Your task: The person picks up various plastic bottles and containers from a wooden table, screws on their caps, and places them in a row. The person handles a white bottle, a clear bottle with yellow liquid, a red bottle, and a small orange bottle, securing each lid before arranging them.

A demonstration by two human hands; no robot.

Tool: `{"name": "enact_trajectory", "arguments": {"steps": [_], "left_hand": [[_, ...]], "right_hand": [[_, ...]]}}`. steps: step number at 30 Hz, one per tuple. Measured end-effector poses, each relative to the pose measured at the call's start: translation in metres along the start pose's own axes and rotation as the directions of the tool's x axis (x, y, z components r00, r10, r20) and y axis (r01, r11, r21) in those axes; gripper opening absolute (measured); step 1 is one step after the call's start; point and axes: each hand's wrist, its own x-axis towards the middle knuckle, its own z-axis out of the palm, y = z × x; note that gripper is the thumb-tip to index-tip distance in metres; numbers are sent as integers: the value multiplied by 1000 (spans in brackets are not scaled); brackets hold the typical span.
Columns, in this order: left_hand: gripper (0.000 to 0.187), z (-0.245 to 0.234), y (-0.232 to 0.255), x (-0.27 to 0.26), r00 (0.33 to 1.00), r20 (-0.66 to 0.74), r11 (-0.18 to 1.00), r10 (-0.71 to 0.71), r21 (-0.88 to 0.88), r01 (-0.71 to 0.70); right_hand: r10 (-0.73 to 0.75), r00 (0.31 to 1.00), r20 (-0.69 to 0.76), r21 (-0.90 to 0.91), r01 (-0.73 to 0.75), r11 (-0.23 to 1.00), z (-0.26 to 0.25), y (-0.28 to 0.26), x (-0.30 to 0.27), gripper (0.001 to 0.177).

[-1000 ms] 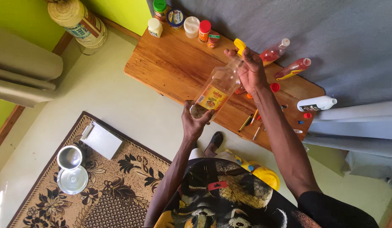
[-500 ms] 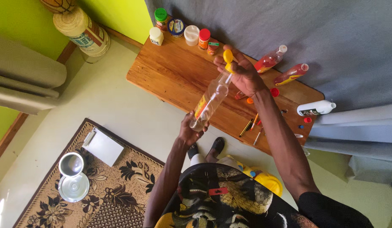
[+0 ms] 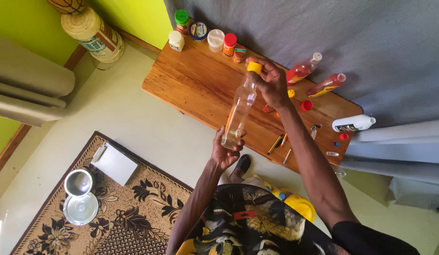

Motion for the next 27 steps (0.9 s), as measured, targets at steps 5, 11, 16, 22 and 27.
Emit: {"name": "enact_trajectory", "arguments": {"steps": [5,11,16,22,27], "left_hand": [[76,-4,-5,-1,998,40,997,-43,-55,45],[70,-20,-16,-2,996,43,989,-78,-119,83],[78,-31,-4,-1,999,-28,998,-36,44,37],[93,-26,24,-6,963,169,973,-211,128,191],[78,-13,37,0,894,-434,793,107,580,186]], "right_hand": [[36,999,-25,-33,-37,999,1,3,-1,33],[86,992,-89,-100,-95,990,-4,19,-16,31],[138,990,-42,-74,-140,987,-13,21,-11,34],[233,972,-31,-164,-235,958,-25,3,-1,30],[216,971,-102,-274,-237,932,-21,11,12,27]]}}
